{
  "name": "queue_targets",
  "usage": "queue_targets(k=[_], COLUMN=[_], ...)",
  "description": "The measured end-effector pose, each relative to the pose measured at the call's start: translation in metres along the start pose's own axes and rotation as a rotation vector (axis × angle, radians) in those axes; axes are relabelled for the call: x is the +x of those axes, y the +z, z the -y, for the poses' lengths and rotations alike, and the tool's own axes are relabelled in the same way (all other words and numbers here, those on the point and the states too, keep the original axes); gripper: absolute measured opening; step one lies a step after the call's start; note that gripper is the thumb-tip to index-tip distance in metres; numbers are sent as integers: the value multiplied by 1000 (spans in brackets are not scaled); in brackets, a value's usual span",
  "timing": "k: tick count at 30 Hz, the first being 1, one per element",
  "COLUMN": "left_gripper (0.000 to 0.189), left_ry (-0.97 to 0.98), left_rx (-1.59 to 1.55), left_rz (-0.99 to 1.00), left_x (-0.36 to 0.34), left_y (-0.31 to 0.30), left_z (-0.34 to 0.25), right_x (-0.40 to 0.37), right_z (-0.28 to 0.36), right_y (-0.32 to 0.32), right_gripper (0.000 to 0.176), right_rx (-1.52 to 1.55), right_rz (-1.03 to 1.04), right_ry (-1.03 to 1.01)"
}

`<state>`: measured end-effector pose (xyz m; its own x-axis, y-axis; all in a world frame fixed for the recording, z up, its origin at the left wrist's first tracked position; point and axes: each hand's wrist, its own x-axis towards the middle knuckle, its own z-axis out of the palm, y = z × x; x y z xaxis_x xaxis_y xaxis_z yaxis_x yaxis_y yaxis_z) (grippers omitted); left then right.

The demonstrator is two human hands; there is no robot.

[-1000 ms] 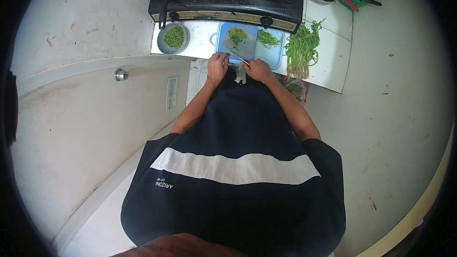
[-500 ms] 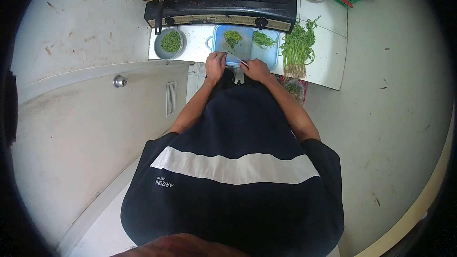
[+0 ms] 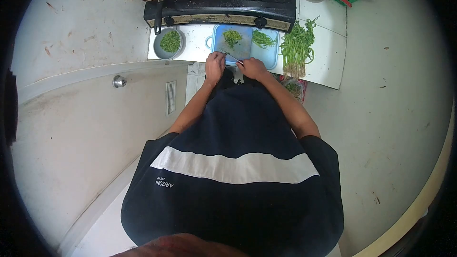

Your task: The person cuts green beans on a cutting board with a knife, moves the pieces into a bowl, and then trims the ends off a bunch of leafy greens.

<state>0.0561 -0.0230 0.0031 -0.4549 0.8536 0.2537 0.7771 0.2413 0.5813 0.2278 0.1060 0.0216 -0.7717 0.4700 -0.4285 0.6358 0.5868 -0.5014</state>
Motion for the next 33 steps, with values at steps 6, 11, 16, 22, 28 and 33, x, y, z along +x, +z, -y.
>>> queue_targets(k=[6,11,16,22,28,33], left_gripper=[14,14,13,9,13,13], left_ry=[5,-49,-26,-48,-14,-17], left_rx=[72,71,9,-11,12,41], left_rz=[3,27,-19,-47,-22,-16], left_x=[0,3,3,1,-2,-3], left_y=[-3,-5,-3,0,-1,-1], left_z=[-2,-3,-1,0,0,-1], right_x=[-6,-3,-4,-11,5,-5], right_z=[-6,-13,-15,-11,-3,-6], right_y=[3,8,7,2,4,5], right_gripper=[61,61,61,63,60,59], right_rx=[-21,7,15,19,15,0], right_rz=[-3,-44,-39,-10,42,18], right_ry=[-2,15,1,-37,-4,-3])
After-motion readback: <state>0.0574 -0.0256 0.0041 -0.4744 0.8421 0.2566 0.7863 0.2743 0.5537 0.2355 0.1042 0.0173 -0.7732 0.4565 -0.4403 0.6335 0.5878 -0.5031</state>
